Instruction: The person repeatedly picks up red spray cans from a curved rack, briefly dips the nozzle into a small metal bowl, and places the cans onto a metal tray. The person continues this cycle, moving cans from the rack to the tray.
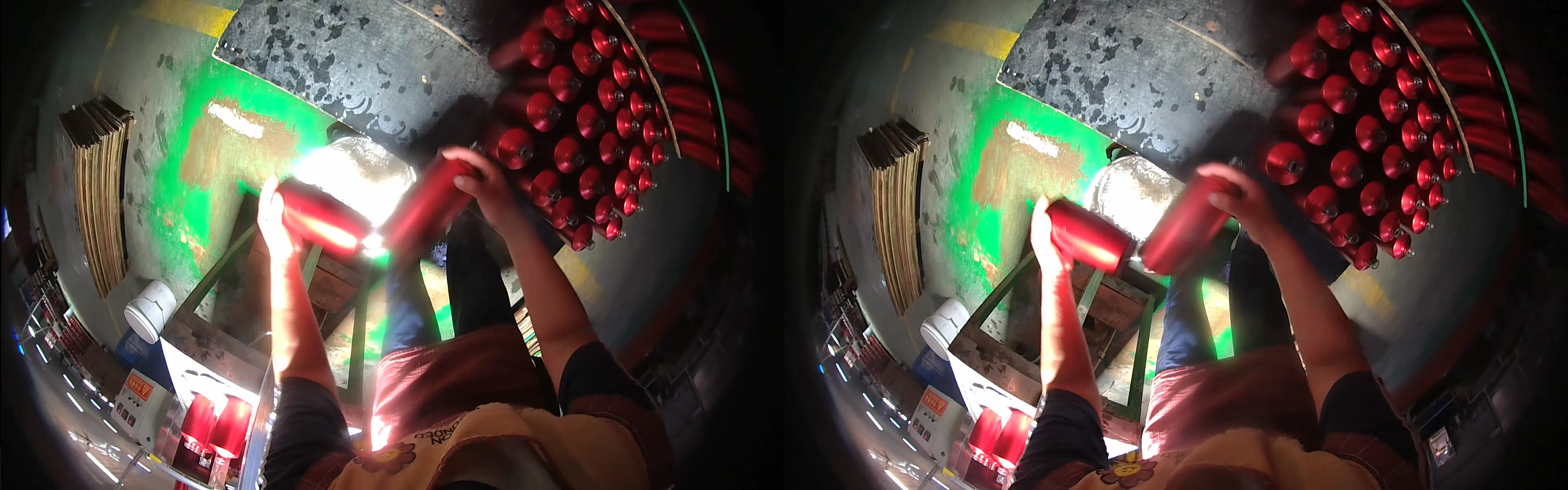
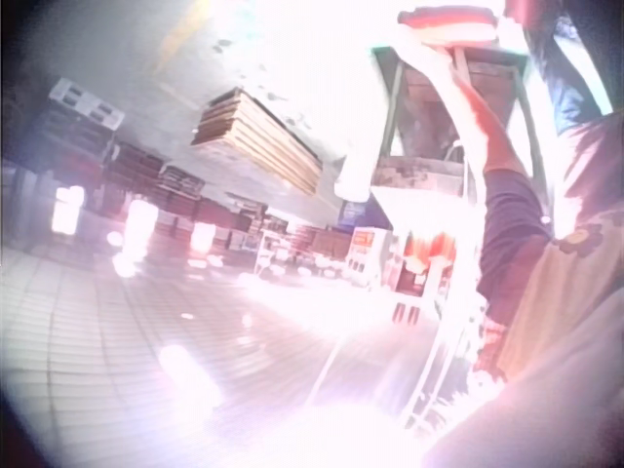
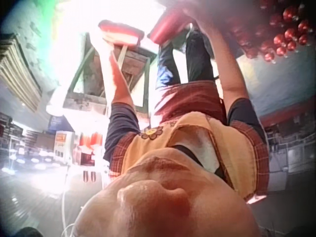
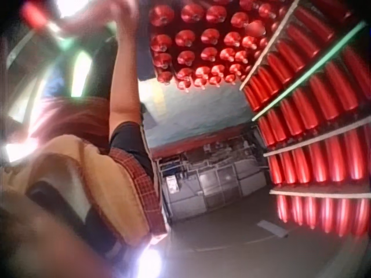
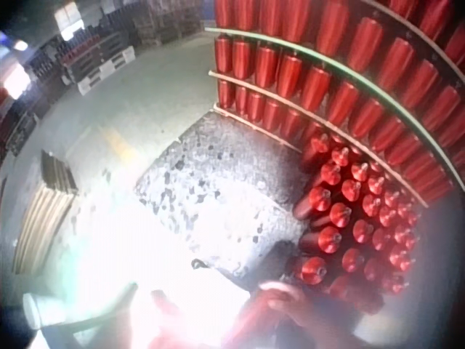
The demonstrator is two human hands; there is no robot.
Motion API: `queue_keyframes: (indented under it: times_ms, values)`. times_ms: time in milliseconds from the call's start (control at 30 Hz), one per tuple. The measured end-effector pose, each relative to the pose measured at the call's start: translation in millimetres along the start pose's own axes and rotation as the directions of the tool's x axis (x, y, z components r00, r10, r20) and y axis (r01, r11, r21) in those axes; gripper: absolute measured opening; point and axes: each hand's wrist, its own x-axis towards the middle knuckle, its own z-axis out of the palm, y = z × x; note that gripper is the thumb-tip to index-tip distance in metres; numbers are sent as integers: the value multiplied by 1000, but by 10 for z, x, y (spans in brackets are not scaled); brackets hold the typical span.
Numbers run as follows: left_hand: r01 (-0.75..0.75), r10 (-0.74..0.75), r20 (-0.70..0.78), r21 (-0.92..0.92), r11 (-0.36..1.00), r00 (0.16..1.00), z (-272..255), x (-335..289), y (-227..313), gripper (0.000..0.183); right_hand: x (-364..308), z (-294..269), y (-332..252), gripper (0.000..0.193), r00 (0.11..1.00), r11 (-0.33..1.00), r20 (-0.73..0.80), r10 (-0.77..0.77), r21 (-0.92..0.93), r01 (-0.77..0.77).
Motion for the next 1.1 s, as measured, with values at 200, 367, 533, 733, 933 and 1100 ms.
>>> queue_keyframes:
  times_ms: [200,367,533,733,933,1100]
  values:
    - [-693,695,404,696,188,594,1107,1133,51,44,913,402,-3,34,789,384,60,-612,-849,363]
    - [-633,686,461,774,-1,563,1344,1685,-302,48,1304,368,373,46,741,317,69,-667,-875,367]
    - [-605,622,575,772,-195,532,1328,1378,-308,45,749,248,179,55,784,408,21,-621,-845,346]
    - [-397,158,502,416,818,850,1959,132,-598,49,-796,-617,-94,58,668,494,-482,-566,-848,-194]
    - [-856,44,877,455,246,479,2877,-338,-1638,57,-902,-1062,438,56,721,455,-456,-522,-864,-217]
    - [-911,231,889,349,220,396,3066,-243,-1922,52,-804,-1127,590,52,671,480,-507,-542,-842,-248]
